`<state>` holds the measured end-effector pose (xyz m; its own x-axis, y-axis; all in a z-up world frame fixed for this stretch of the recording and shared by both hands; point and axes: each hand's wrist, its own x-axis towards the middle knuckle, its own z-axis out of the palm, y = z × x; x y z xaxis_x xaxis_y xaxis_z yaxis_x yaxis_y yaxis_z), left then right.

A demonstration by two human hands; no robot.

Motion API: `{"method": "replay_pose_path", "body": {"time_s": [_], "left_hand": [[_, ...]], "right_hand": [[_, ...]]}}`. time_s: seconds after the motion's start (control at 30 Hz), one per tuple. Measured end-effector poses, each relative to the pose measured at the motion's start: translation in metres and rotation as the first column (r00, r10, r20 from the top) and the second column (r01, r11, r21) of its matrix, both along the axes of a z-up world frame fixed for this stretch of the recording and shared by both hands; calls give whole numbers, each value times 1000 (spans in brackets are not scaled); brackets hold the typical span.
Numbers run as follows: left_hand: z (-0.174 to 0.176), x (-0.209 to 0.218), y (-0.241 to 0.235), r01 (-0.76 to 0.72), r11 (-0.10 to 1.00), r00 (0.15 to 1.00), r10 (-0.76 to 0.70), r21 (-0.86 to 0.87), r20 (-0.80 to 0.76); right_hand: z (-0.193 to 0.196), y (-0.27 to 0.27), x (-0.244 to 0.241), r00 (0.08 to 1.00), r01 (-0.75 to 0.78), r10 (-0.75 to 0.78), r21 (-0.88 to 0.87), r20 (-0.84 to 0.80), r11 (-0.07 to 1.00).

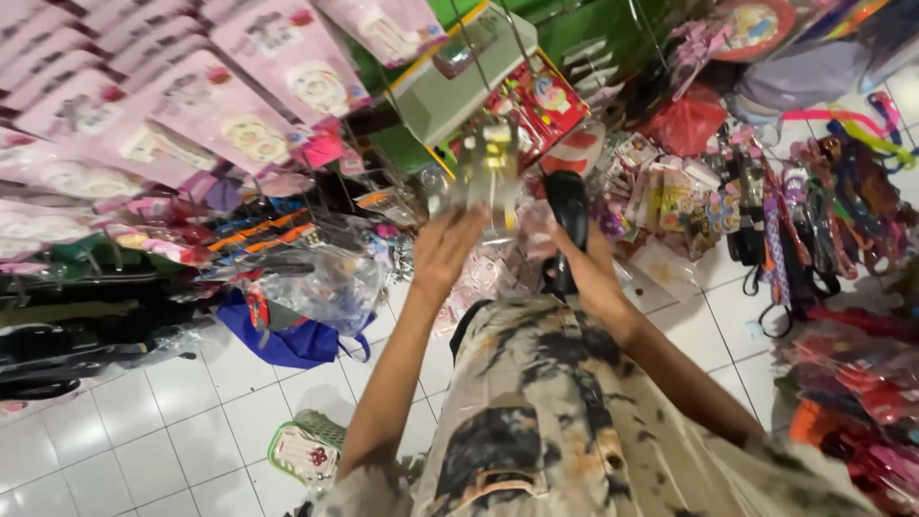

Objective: The person uses a handheld barcode scanner to scan various party supplies, including candles and lollipops, then places them into a cardboard box. They also hang some items on a display rack.

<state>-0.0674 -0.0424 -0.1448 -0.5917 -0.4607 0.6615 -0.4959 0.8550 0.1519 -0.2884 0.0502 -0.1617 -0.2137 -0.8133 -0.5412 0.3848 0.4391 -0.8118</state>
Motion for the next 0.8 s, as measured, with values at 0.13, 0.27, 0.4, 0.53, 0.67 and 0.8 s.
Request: {"method": "replay_pose_path", "body": {"time_s": [0.13,0.27,0.4,0.53,0.67,0.8], "left_hand": [[32,-19,55,56,998,997,-57,-21,-42],[16,-34,86,31,999,996,-34,-42,-77],[8,-48,122,-85,984,995,93,159,-46],[50,-83,122,-215,930,933,285,298,-218],[56,-102,104,152,609,574,587,778,-571],[45,-115,91,342,306,573,682,889,-455]], "right_hand": [[3,0,-1,953,87,-70,-46,294,995],[15,-4,-14,944,12,65,-229,324,973],[9,-4,-33,979,-110,157,-313,130,943],[4,-9,-64,969,-228,247,-327,17,917],[18,-8,-74,921,-375,388,-377,-44,847],[37,-20,-72,907,-397,417,-454,-61,798]]}}
